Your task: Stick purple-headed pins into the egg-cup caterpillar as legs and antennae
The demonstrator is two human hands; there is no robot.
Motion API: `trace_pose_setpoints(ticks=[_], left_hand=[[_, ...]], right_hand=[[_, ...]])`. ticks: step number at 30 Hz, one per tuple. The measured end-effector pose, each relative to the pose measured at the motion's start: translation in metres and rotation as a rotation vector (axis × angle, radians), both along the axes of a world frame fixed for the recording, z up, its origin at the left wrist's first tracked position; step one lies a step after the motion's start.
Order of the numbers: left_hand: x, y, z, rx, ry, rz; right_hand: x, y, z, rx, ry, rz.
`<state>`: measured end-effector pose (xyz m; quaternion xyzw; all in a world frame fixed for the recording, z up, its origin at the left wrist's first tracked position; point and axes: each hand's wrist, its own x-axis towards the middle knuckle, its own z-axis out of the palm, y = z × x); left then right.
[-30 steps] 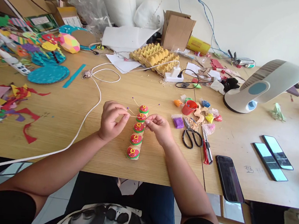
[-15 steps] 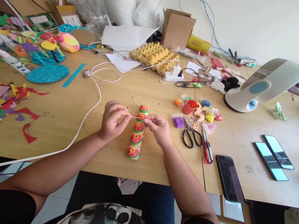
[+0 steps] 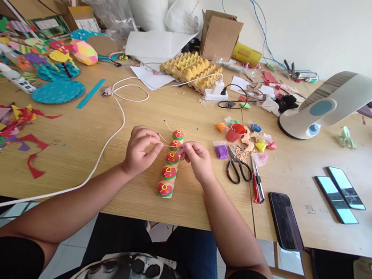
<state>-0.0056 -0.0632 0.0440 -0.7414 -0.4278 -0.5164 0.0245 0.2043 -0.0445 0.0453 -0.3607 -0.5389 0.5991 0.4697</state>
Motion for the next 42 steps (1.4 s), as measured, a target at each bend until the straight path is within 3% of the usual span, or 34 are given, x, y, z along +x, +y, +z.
trace_pose_setpoints(ticks=[17, 24, 28, 32, 37, 42], left_hand=[[0.000, 0.000, -0.001, -0.037, -0.014, -0.051], [0.003, -0.003, 0.002, -0.006, -0.028, -0.064], [0.006, -0.007, 0.005, -0.007, 0.009, -0.113], [0.003, -0.009, 0.007, -0.064, 0.041, -0.094], [-0.008, -0.007, 0.004, -0.039, -0.021, 0.043], [-0.007, -0.003, -0.001, -0.069, 0.031, -0.045]], right_hand=[[0.002, 0.000, -0.002, -0.053, -0.021, -0.057], [-0.005, -0.005, -0.001, -0.072, 0.011, 0.066], [-0.009, -0.008, 0.002, -0.052, -0.017, 0.068], [-0.002, -0.003, 0.004, -0.024, -0.092, -0.022], [0.018, 0.015, 0.006, 0.035, -0.199, -0.222], [0.025, 0.026, 0.001, 0.092, -0.415, -0.222]])
